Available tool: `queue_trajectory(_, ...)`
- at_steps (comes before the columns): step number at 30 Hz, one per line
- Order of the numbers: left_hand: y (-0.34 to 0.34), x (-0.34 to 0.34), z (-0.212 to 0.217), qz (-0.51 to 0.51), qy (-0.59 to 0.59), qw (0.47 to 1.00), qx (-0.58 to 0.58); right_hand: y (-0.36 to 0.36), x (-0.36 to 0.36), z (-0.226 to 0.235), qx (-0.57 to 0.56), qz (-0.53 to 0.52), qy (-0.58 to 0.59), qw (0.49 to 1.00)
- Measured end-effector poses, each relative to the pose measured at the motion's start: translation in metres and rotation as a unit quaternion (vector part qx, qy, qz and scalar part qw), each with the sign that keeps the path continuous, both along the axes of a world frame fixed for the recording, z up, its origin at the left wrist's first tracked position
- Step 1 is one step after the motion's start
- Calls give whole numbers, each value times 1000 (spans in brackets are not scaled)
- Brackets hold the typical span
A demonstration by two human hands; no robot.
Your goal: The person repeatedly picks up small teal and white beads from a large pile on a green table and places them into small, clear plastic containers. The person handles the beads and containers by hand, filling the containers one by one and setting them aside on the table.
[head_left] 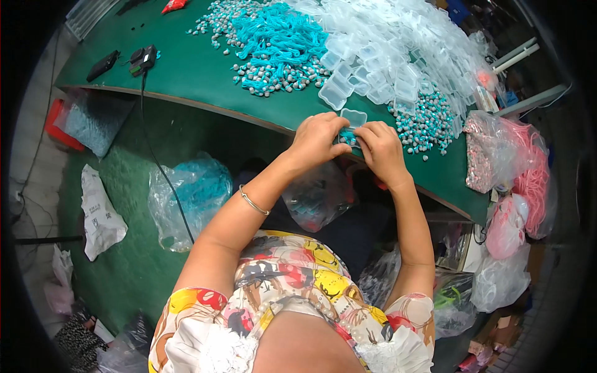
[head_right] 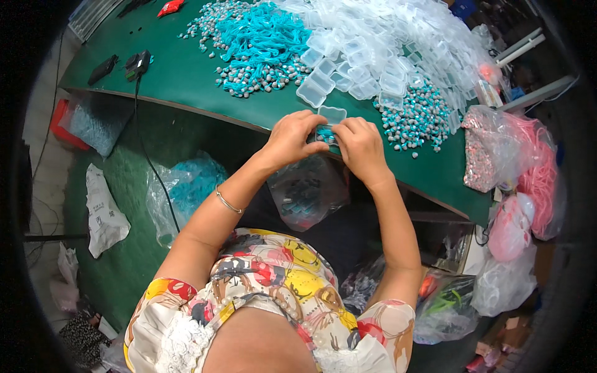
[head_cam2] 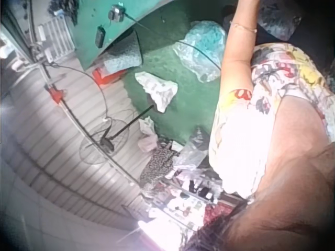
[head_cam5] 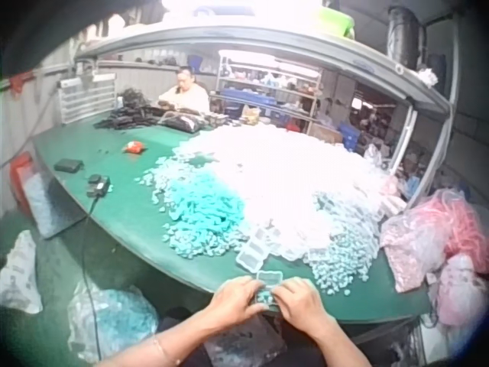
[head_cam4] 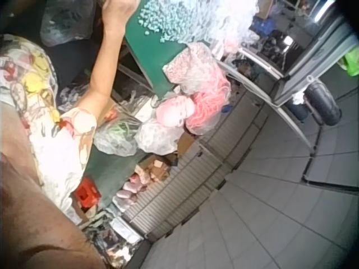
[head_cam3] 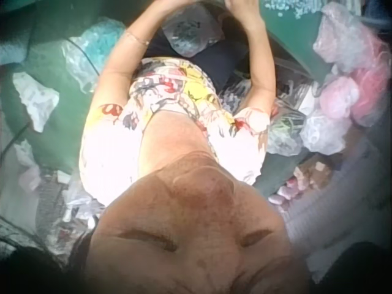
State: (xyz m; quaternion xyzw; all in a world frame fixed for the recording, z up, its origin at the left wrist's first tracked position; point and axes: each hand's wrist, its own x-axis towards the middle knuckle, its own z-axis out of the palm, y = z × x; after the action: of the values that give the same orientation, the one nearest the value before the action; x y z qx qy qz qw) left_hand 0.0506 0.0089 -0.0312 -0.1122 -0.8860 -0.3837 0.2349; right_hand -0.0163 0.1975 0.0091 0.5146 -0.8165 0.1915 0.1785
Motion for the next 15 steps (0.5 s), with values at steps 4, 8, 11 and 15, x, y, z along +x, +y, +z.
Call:
queue_trajectory(4,0,2,3,-2,-12,1000,5,4,-12,7,-57,-8,-71,996)
queue_trajectory(8,0,3,1,1,7,1000,-1,-6,-30,6,-88,-26,-88,992)
queue_trajectory(11,0,4,3,1,-7,1000,1,-6,-27,1,-83,-48,-209,973)
queue_trajectory(15,2,5,4,5,8,1000,20,-1,-22,1,-125,-27,-174,976)
